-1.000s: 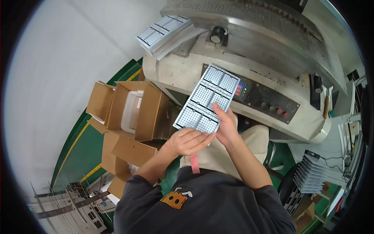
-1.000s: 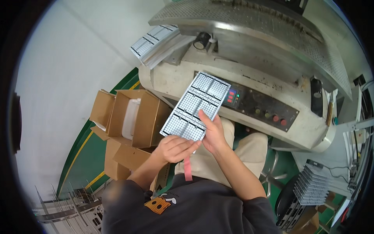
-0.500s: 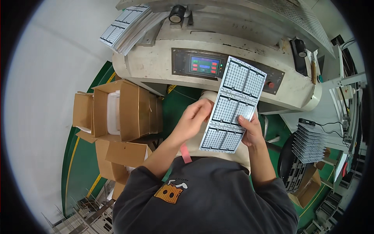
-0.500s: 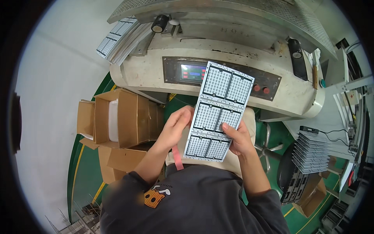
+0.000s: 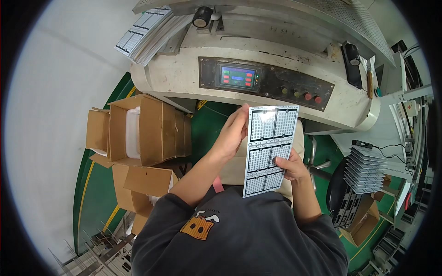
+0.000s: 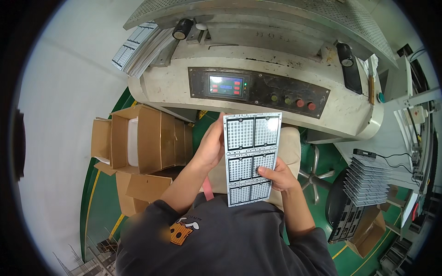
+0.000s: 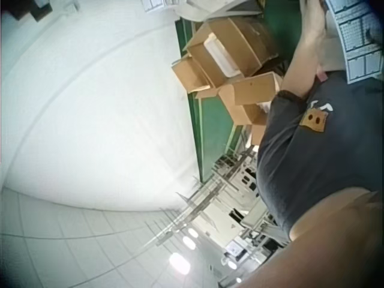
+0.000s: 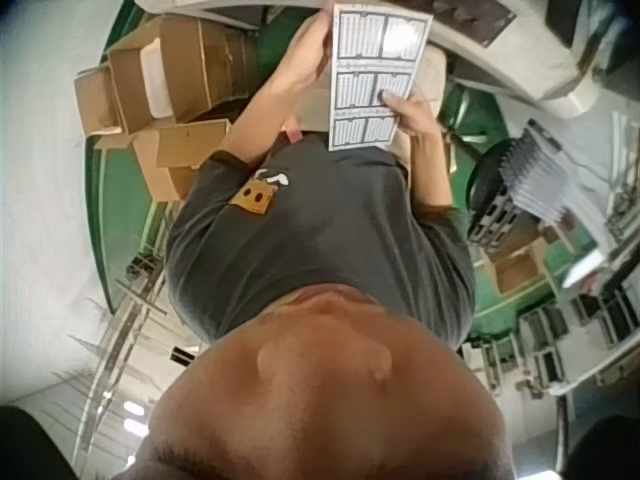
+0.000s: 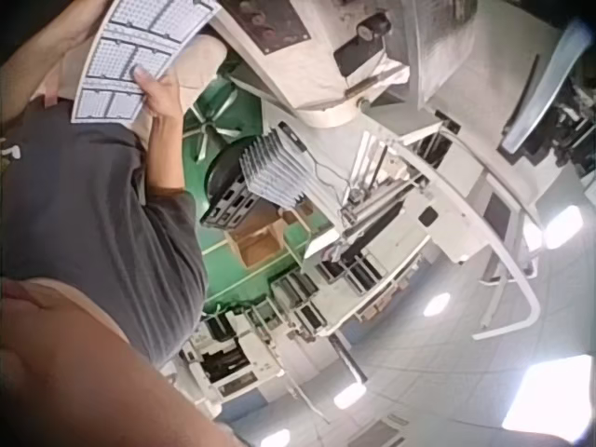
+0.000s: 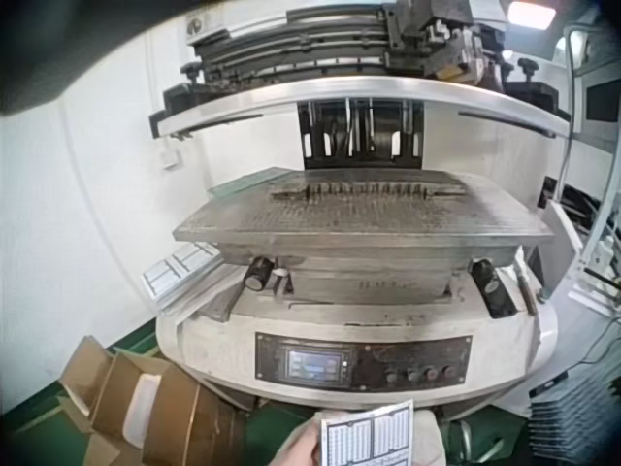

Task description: Operating a screen printing machine to process electronic circuit board panels by placing them in the machine, starting the cycle, and storing them in a rack.

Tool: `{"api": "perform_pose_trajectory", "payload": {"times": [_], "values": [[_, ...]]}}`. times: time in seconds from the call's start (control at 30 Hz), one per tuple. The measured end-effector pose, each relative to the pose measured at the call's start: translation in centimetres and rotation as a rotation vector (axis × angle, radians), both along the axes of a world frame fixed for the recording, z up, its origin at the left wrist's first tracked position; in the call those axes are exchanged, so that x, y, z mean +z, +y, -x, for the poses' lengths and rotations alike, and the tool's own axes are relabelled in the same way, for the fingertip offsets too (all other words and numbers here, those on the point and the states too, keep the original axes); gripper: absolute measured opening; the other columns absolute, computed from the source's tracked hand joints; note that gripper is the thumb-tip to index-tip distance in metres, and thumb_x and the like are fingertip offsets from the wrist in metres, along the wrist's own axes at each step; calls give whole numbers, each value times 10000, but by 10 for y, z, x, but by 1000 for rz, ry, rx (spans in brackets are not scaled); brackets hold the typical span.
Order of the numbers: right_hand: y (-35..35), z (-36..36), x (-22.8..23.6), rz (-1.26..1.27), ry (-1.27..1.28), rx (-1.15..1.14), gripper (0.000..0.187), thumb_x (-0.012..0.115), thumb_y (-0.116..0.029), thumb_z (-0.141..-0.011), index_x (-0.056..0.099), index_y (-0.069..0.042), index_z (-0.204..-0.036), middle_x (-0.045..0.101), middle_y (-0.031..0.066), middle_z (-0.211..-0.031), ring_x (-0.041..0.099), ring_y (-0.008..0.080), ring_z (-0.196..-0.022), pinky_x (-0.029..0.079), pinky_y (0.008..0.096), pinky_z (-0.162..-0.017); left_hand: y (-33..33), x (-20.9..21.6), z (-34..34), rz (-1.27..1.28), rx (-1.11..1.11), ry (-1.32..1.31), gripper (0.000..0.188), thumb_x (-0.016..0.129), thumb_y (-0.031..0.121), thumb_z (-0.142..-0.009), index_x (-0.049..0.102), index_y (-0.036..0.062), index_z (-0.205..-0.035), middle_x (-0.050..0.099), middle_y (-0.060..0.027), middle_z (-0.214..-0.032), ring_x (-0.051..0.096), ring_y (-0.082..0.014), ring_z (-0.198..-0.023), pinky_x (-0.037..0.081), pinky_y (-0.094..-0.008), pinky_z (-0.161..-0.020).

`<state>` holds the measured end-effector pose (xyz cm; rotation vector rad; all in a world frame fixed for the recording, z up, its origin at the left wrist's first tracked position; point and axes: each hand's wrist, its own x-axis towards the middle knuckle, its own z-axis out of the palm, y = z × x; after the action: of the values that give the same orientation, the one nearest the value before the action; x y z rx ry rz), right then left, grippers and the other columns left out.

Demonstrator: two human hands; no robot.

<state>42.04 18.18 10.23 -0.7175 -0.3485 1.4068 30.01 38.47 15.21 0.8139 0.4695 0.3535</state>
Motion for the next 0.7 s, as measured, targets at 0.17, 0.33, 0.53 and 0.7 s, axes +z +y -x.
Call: {"api": "perform_pose_trajectory", "payload": {"times": [0.17,0.33,0.53,0.7], "values": [[-5,0,-8,34,-20,14,541,681,-59,-926,466,-3,-1419,637,146,-1313,656,255,-1164,549,418,-979,12,-16,-1,-125,-107,-75,210,478,231,-1081,595,58,-1108,681,4,-968,645,-67,-891,526,-233,-796],[-1,5,-13,5,119,61,510,684,-44,-920,501,0,-1394,651,144,-1295,661,253,-1156,552,417,-975,10,17,15,-253,274,-120,135,533,226,-1063,565,109,-1002,580,53,-888,507,-20,-744,436,-206,-672],[14,9,-37,158,105,183,442,696,-48,-907,574,0,-1329,682,144,-1235,681,259,-1112,565,416,-959,79,48,114,-310,1007,80,212,505,269,-1080,574,86,-998,612,5,-918,580,-103,-795,519,-286,-743],[18,6,-47,194,79,144,441,679,-77,-925,554,8,-1339,681,147,-1232,692,267,-1081,577,414,-939,106,-130,414,-490,1425,706,287,523,257,-1052,600,19,-913,629,-20,-818,557,-117,-721,491,-315,-660]]}}
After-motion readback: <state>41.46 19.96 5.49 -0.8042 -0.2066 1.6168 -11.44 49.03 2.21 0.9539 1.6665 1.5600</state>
